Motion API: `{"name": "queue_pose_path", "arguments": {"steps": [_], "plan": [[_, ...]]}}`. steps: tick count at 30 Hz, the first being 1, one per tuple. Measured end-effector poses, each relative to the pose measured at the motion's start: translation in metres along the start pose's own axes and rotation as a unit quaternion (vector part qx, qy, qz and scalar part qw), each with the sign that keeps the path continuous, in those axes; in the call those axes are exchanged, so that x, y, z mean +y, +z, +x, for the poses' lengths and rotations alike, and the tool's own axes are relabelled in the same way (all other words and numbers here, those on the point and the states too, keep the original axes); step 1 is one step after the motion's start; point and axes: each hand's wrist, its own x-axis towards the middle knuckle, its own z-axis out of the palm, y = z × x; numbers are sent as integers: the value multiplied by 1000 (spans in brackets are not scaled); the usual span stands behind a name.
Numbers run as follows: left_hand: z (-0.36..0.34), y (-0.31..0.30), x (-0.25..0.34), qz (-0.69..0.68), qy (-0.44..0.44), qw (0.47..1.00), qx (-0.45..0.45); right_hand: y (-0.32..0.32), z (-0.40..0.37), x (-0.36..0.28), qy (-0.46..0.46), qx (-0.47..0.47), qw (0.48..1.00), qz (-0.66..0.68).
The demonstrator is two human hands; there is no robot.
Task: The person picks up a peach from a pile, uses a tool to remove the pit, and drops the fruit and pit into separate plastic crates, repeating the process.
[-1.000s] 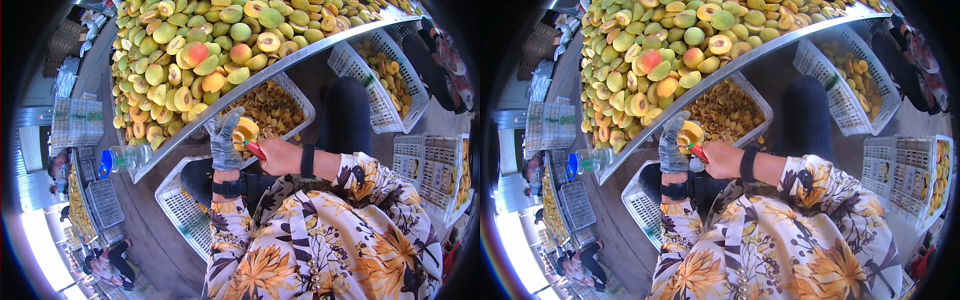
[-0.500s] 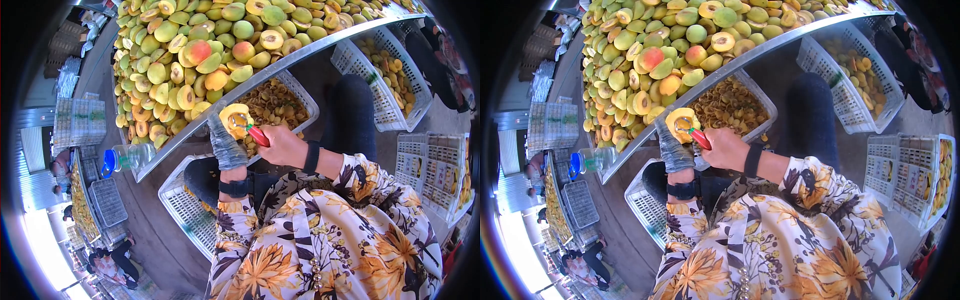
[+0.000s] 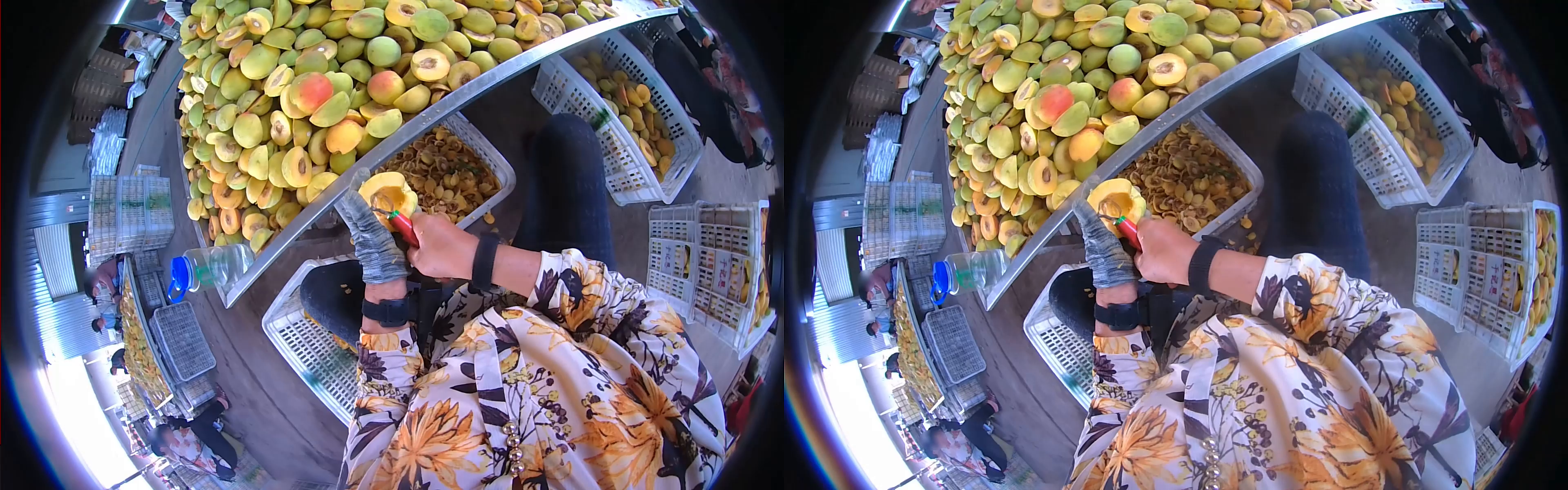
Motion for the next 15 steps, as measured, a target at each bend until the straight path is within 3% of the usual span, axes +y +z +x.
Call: {"name": "queue_pose_path", "arguments": {"steps": [3,10,15], "plan": [[-7,-1,4,-71,-67,995,30,-4,-4,-6,30,-29,999,-35],[-3,-10,4,-121,-76,989,-22,-5,-2,-3,15,-107,990,-94],[-1,-4,14,-146,-84,985,45,-17,3,-2,9,-118,985,-126]]}}
